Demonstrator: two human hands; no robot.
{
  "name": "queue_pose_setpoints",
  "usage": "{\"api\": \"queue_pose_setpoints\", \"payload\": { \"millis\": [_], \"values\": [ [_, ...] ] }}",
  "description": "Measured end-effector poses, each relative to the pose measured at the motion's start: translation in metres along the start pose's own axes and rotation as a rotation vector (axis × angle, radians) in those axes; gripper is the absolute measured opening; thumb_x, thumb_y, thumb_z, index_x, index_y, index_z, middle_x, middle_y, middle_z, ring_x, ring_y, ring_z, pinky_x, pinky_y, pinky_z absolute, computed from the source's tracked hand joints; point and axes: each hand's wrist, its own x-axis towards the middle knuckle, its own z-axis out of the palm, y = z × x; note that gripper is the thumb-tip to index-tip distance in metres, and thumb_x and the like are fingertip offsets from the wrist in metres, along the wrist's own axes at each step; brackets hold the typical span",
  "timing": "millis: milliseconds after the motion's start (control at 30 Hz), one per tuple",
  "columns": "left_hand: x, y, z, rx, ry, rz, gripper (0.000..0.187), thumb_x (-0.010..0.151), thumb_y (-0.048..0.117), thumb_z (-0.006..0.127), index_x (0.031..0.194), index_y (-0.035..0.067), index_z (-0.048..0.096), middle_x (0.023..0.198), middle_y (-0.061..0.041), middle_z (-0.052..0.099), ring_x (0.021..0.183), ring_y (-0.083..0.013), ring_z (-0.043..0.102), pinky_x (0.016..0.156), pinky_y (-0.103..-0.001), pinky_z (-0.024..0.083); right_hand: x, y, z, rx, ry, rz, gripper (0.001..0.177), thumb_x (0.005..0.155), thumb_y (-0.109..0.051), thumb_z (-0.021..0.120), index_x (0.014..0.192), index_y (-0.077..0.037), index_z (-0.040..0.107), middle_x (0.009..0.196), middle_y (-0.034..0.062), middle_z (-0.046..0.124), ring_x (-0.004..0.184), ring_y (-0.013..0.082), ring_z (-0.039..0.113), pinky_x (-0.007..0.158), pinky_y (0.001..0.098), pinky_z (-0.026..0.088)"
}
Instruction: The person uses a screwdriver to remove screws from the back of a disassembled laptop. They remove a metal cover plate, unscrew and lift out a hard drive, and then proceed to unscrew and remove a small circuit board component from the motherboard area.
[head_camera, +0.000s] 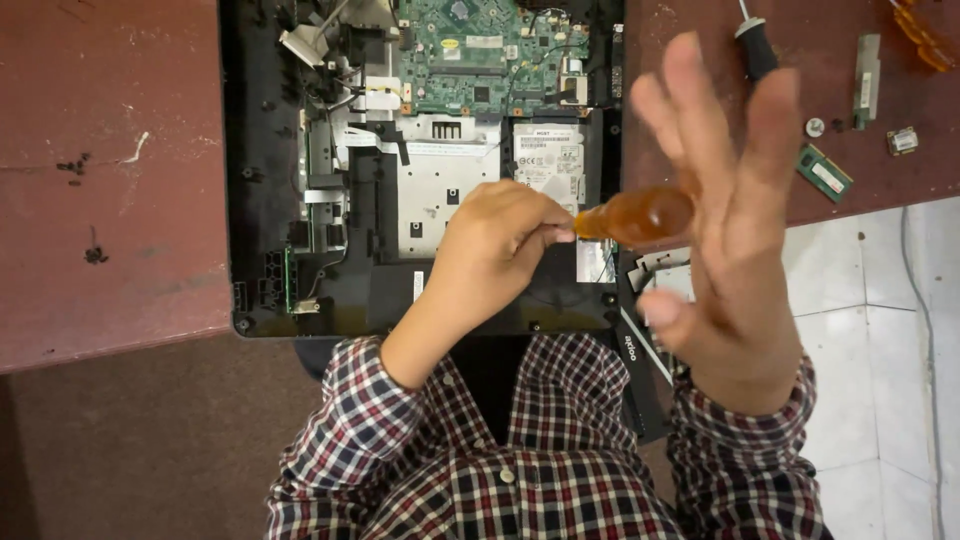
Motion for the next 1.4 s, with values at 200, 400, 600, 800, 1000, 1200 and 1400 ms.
{"api": "queue_pose_setpoints", "payload": {
  "millis": [200, 400, 600, 800, 1000, 1200, 1400],
  "values": [
    [0.004, -0.002, 0.006, 0.169, 0.031, -0.034, 0.033, 0.088, 0.036, 0.08, 0.088, 0.015, 0.054, 0.086, 0.001, 0.057, 0.087, -0.0229, 0.054, 0.081, -0.035, 0.038, -0.008, 0.014, 0.01, -0.678, 0.272, -0.025, 0.067, 0.096, -0.05, 0.061, 0.138, 0.002, 0.064, 0.121, 0.0154, 0.053, 0.094, 0.0266, 0.067, 0.083, 0.0358, 0.057],
    [-0.003, -0.009, -0.003, 0.079, -0.056, 0.045, 0.022, 0.094, -0.008, 0.065, 0.103, 0.01, 0.07, 0.096, 0.0, 0.074, 0.101, -0.0254, 0.07, 0.092, -0.039, 0.039, 0.002, 0.001, 0.007, -0.41, 0.258, 0.028, 0.042, 0.108, -0.031, 0.049, 0.125, 0.001, 0.07, 0.111, 0.013, 0.079, 0.044, 0.0036, 0.023, 0.045, 0.0205, 0.016],
    [0.002, -0.011, 0.007, 0.291, 0.011, 0.054, 0.042, 0.082, 0.022, 0.09, 0.081, 0.014, 0.049, 0.08, 0.0, 0.055, 0.084, -0.0238, 0.055, 0.082, -0.037, 0.036, -0.01, 0.017, 0.005, -0.632, 0.197, -0.128, 0.071, 0.097, -0.054, 0.064, 0.143, -0.001, 0.054, 0.13, 0.0178, 0.049, 0.107, 0.0297, 0.066, 0.095, 0.0396, 0.061],
    [-0.002, -0.028, 0.002, 0.441, -0.085, 0.009, 0.036, 0.084, 0.041, 0.084, 0.11, 0.02, 0.07, 0.11, 0.002, 0.068, 0.108, -0.0253, 0.059, 0.092, -0.043, 0.039, -0.014, 0.019, 0.014, -0.315, 0.451, -0.069, 0.06, 0.108, -0.01, 0.074, 0.158, -0.009, 0.04, 0.13, 0.0208, 0.072, 0.12, 0.0291, 0.078, 0.098, 0.0307, 0.071],
    [-0.005, -0.037, 0.008, 0.395, -0.132, 0.074, 0.023, 0.088, -0.005, 0.071, 0.088, 0.018, 0.074, 0.094, 0.005, 0.07, 0.099, -0.0243, 0.059, 0.081, -0.041, 0.032, -0.01, 0.012, 0.007, -0.222, 0.29, -0.133, 0.04, 0.119, -0.004, 0.04, 0.158, -0.002, 0.032, 0.158, 0.0265, 0.046, 0.154, 0.0379, 0.052, 0.124, 0.0518, 0.065],
    [-0.008, -0.039, 0.007, 0.695, -0.164, 0.065, 0.029, 0.077, 0.023, 0.089, 0.098, 0.012, 0.071, 0.11, -0.004, 0.067, 0.111, -0.0314, 0.059, 0.091, -0.049, 0.04, -0.015, 0.03, -0.004, -0.473, 0.294, -0.171, 0.053, 0.11, -0.034, 0.055, 0.147, 0.001, 0.043, 0.114, 0.0181, 0.067, 0.108, 0.031, 0.074, 0.101, 0.0401, 0.064],
    [-0.016, -0.046, 0.024, 0.987, -0.075, 0.189, 0.02, 0.076, 0.002, 0.079, 0.069, 0.013, 0.063, 0.113, -0.005, 0.061, 0.114, -0.0283, 0.055, 0.093, -0.044, 0.044, -0.017, 0.021, 0.001, -0.367, 0.329, -0.084, 0.053, 0.11, -0.028, 0.053, 0.148, 0.007, 0.039, 0.112, 0.0244, 0.066, 0.105, 0.0348, 0.072, 0.098, 0.0422, 0.066]
  ]
}}
